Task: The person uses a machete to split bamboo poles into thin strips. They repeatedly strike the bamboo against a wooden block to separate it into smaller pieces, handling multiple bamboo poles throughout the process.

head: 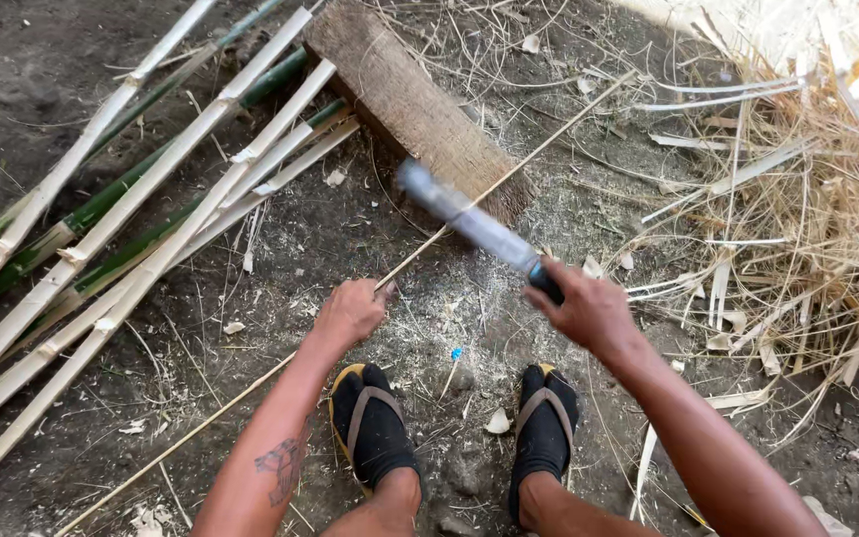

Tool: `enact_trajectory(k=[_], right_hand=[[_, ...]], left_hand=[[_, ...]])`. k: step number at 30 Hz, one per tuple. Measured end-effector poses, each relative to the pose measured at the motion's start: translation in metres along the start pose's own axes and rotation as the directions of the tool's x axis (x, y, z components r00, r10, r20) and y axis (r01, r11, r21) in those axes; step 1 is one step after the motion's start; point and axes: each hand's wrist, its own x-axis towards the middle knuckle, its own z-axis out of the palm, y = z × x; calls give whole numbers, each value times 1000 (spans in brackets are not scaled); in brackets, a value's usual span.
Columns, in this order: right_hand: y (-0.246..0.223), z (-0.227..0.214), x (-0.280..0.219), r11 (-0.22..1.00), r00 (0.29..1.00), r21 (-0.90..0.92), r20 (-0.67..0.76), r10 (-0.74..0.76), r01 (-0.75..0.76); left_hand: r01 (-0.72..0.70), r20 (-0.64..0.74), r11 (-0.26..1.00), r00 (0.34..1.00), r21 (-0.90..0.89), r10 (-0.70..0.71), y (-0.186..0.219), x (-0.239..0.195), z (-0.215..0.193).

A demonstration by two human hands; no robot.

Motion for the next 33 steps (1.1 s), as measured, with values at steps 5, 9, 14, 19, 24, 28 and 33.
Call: enact_trajectory(k=[5,9,14,19,24,28,33], right_hand=[[-17,-1,-2,984,992,162,112,57,-74],[2,-9,3,991,968,33,212,-132,127],[59,-62,39,939,943,105,-20,331,-328],[35,-46,24,988,964,-24,216,154,-153],[71,-56,32,968,962,-89,125,243,-233],[144,-87,47,873,872,41,-37,488,-487],[108,-32,9,927,913,95,-163,374,-363]], left_hand=[[-31,-48,997,998,73,35,-6,11,-4],[37,47,999,998,24,-38,-24,-7,-6],[122,49,992,991,37,-124,-49,-42,-19],[115,7,989,993,88,-116,-50,-27,-12],[100,-58,993,994,67,-96,-86,-48,-2],[-44,-165,991,984,126,65,-93,-58,-7],[138,-122,975,986,176,-117,-45,-23,13]])
